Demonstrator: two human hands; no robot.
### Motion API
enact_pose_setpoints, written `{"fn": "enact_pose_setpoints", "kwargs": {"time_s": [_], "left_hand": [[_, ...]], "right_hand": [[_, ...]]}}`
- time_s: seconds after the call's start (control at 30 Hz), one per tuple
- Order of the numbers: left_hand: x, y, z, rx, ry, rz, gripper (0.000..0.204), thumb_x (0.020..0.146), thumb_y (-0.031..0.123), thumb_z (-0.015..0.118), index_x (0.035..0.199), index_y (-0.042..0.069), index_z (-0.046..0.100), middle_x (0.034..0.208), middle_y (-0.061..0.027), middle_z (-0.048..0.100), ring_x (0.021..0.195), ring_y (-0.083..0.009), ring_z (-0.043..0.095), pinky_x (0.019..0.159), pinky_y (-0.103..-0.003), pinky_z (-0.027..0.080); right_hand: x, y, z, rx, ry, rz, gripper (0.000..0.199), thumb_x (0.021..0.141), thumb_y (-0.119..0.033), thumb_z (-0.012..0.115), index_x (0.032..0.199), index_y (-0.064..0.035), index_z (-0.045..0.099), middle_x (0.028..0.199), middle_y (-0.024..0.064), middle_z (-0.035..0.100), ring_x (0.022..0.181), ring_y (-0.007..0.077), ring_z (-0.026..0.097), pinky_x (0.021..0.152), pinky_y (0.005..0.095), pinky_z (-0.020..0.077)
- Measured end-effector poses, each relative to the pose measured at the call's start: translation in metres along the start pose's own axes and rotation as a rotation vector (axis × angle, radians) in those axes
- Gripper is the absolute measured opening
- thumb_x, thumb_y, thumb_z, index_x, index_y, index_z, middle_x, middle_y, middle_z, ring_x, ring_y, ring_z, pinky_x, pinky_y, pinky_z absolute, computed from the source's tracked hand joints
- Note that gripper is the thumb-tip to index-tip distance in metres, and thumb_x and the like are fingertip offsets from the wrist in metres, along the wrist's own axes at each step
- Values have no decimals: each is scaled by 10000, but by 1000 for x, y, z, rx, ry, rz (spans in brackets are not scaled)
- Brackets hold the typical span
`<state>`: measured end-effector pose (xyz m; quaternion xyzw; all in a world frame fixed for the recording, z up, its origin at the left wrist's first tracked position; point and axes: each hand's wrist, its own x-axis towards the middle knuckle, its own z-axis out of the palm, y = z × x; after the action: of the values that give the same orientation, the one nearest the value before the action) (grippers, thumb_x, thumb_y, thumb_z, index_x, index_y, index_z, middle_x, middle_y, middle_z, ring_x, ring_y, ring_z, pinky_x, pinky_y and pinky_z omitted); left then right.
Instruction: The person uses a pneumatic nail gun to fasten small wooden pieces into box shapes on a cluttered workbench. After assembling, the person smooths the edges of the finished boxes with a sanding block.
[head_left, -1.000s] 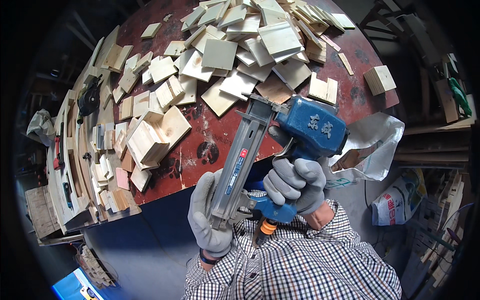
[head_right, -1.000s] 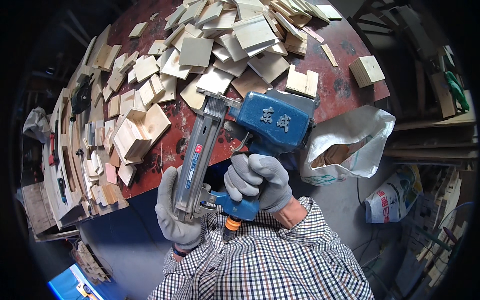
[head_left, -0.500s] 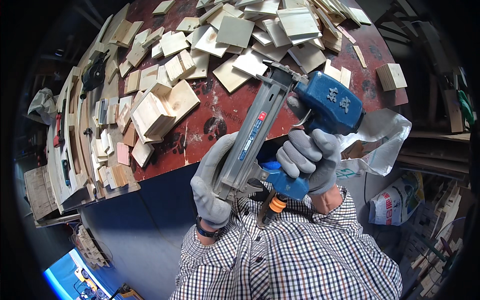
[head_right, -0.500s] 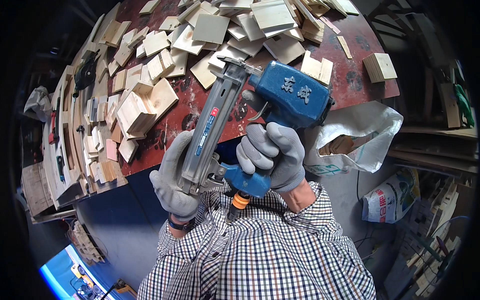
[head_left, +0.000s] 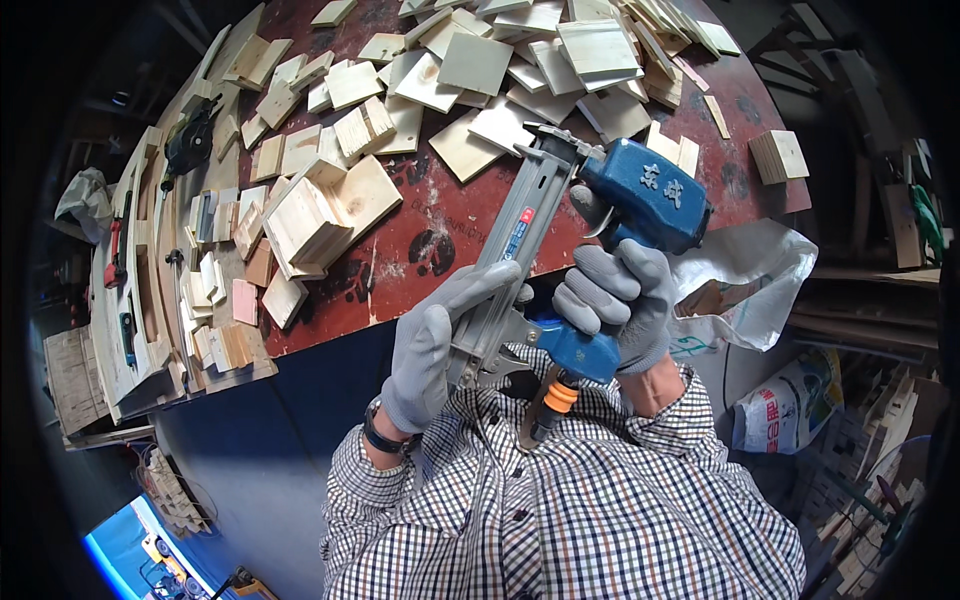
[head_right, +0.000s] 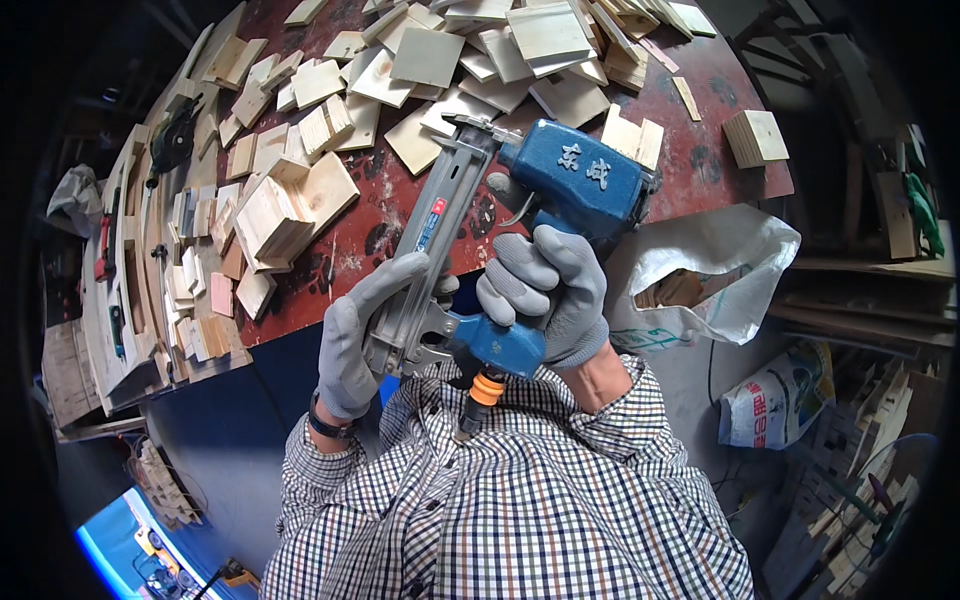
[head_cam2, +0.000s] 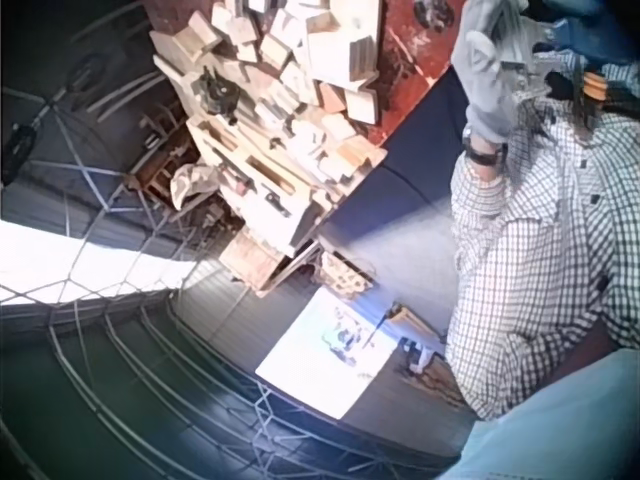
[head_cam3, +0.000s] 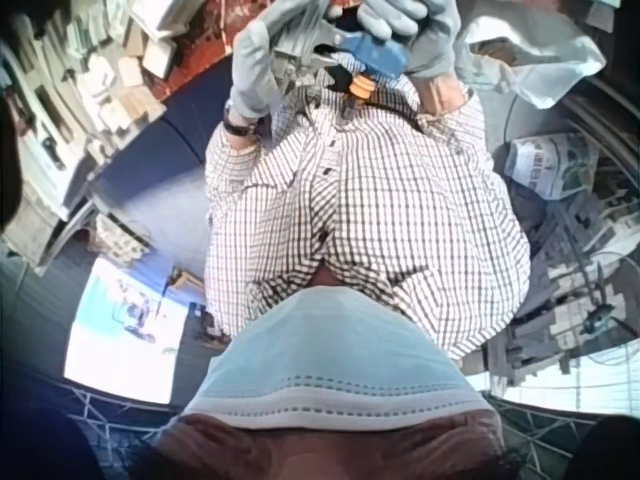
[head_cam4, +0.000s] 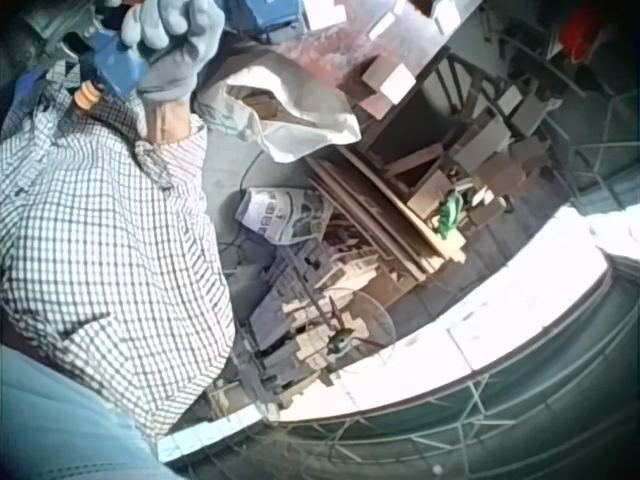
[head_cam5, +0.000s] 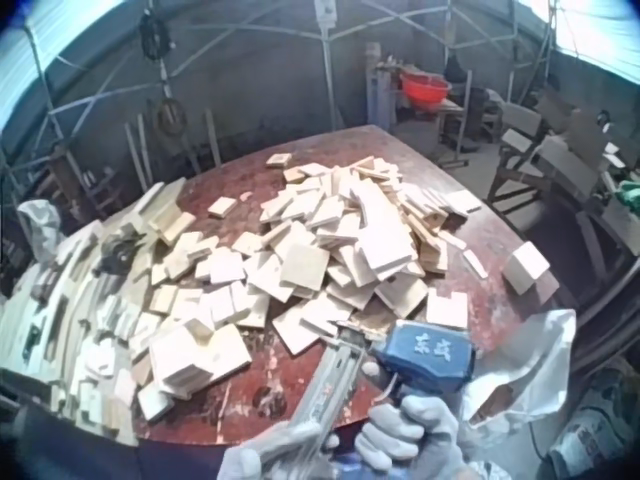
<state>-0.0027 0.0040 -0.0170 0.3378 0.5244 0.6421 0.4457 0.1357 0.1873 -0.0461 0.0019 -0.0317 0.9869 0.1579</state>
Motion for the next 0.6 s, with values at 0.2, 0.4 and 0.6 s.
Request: {"fn": "enact_pose_setpoints", "kwargs": {"time_s": [0.2,0.4,0.6], "left_hand": [[3,-2,1,-133,26,86,967,1065,714,226,1438,-120,541,1430,-249,593,1265,-307,637,1124,-403,482],[2,-14,-1,-67,113,156,1123,1000,820,126,1382,-142,560,1272,-313,650,1162,-383,677,1027,-462,549],[-3,-18,-8,-109,118,189,927,1054,722,269,1270,-100,640,1385,-269,636,1228,-387,661,1070,-476,531]], "right_hand": [[3,-2,-5,24,35,27,404,1105,-300,381,712,-216,422,713,-96,383,592,85,425,654,352,461],[0,0,-2,-25,99,17,331,1104,-313,452,798,-191,422,753,-65,403,616,101,416,671,356,452],[-13,9,18,-297,338,-24,493,1041,-334,607,1403,-4,554,1211,130,684,1092,282,694,1004,471,572]]}}
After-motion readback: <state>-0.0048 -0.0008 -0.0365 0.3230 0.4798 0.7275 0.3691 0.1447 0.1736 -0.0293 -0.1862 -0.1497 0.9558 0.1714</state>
